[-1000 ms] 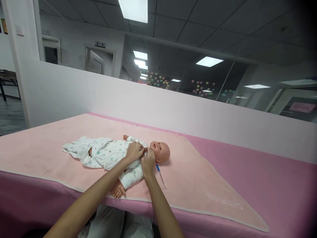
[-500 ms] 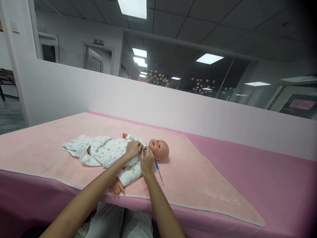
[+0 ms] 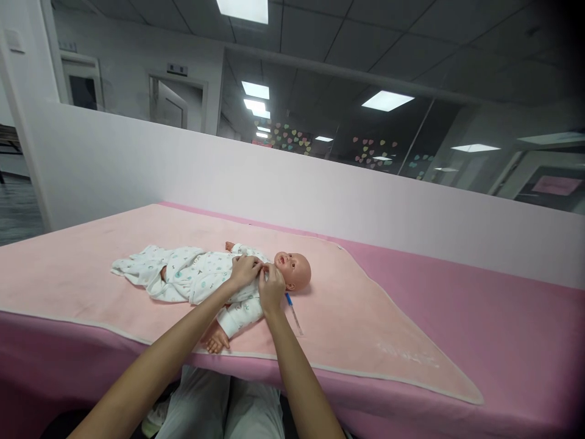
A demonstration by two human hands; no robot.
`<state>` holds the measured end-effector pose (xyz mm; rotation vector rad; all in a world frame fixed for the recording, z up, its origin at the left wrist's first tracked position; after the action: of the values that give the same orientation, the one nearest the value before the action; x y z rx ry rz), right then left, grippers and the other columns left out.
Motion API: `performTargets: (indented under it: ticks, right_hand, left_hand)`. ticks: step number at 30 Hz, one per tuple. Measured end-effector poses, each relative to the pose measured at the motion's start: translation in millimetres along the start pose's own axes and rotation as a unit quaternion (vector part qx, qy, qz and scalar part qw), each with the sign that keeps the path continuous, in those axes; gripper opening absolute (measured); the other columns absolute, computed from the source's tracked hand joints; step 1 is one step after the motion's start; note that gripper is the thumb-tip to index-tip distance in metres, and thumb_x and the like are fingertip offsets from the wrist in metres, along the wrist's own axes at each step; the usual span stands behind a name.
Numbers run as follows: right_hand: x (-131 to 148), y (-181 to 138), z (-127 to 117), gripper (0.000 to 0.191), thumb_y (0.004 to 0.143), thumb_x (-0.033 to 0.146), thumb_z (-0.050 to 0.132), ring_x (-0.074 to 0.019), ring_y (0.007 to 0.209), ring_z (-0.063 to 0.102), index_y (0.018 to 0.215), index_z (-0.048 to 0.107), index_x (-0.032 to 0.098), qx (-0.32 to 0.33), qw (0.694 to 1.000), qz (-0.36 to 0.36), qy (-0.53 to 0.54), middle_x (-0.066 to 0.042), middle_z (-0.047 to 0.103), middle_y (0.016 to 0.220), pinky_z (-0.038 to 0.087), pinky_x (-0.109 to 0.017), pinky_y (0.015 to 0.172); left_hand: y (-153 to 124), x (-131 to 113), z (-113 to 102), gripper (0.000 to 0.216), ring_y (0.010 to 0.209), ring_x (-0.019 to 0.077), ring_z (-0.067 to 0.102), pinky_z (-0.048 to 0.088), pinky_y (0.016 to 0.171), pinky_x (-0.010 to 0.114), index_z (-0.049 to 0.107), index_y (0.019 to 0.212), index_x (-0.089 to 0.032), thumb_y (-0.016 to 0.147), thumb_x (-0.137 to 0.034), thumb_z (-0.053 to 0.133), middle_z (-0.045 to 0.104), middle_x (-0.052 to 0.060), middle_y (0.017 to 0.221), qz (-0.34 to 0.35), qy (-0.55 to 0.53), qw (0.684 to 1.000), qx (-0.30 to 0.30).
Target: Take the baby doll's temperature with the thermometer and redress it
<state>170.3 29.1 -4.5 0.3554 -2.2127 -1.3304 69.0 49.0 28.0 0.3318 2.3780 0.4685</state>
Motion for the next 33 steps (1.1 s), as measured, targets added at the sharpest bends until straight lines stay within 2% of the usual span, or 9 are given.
performTargets:
  ticks: [6, 13, 21, 28, 33]
  right_hand:
    - [3.6, 1.5, -2.5, 0.009, 0.077, 0.016, 0.048, -0.0171, 0.074, 0.05, 0.07, 0.053, 0.018, -0.004, 1.0, 0.007, -0.02, -0.003, 0.058, 0.07, 0.037, -0.027, 0.071]
    - [2.0, 0.3, -4.5, 0.011, 0.078, 0.023, 0.05, -0.0189, 0.079, 0.05, 0.078, 0.057, 0.015, -0.01, 0.997, 0.033, -0.063, -0.006, 0.06, 0.075, 0.037, -0.028, 0.073]
    - [4.4, 0.4, -5.3, 0.015, 0.08, 0.019, 0.049, -0.0177, 0.073, 0.048, 0.069, 0.059, 0.017, -0.012, 0.997, -0.003, -0.079, -0.004, 0.059, 0.068, 0.034, -0.028, 0.069]
    - [3.6, 0.9, -3.5, 0.015, 0.078, 0.015, 0.05, -0.0167, 0.071, 0.047, 0.067, 0.059, 0.018, -0.008, 0.999, 0.008, -0.038, -0.002, 0.06, 0.067, 0.034, -0.026, 0.068]
    - [3.7, 1.0, -3.7, 0.009, 0.077, 0.015, 0.051, -0.0167, 0.073, 0.048, 0.075, 0.059, 0.017, -0.018, 0.999, 0.026, 0.0, -0.002, 0.062, 0.073, 0.035, -0.026, 0.07]
  left_hand:
    - [-0.6, 0.8, -2.2, 0.032, 0.083, 0.0175, 0.055, 0.029, 0.082, 0.032, 0.066, 0.073, -0.018, 0.082, -0.03, 0.038, 0.067, 0.002, 0.077, -0.032, -0.026, 0.999, -0.013]
    - [1.2, 0.5, -3.9, 0.035, 0.075, 0.0156, 0.057, 0.031, 0.081, 0.031, 0.065, 0.069, -0.017, 0.082, -0.033, 0.037, 0.066, 0.0, 0.069, -0.051, -0.048, 0.998, -0.006]
    - [0.7, 1.2, -3.1, 0.03, 0.08, 0.0162, 0.057, 0.031, 0.084, 0.032, 0.068, 0.073, -0.02, 0.079, -0.032, 0.04, 0.068, 0.001, 0.078, -0.045, -0.026, 0.999, -0.001]
    - [0.9, 2.3, -0.3, 0.027, 0.099, 0.0241, 0.05, 0.031, 0.086, 0.037, 0.068, 0.077, -0.019, 0.076, -0.027, 0.043, 0.064, 0.007, 0.097, -0.058, 0.029, 0.998, -0.024]
    - [7.6, 4.1, 0.3, 0.023, 0.096, 0.023, 0.053, 0.032, 0.085, 0.036, 0.069, 0.077, -0.022, 0.072, -0.026, 0.047, 0.067, 0.005, 0.089, -0.077, 0.017, 0.997, 0.0]
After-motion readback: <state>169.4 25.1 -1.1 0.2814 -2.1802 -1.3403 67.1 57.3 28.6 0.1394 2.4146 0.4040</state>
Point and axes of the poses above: each hand's wrist, its own y-axis towards the middle knuckle, its own z-axis out of the palm, x = y × z, the point moved 4 cm from there along y, towards the middle knuckle
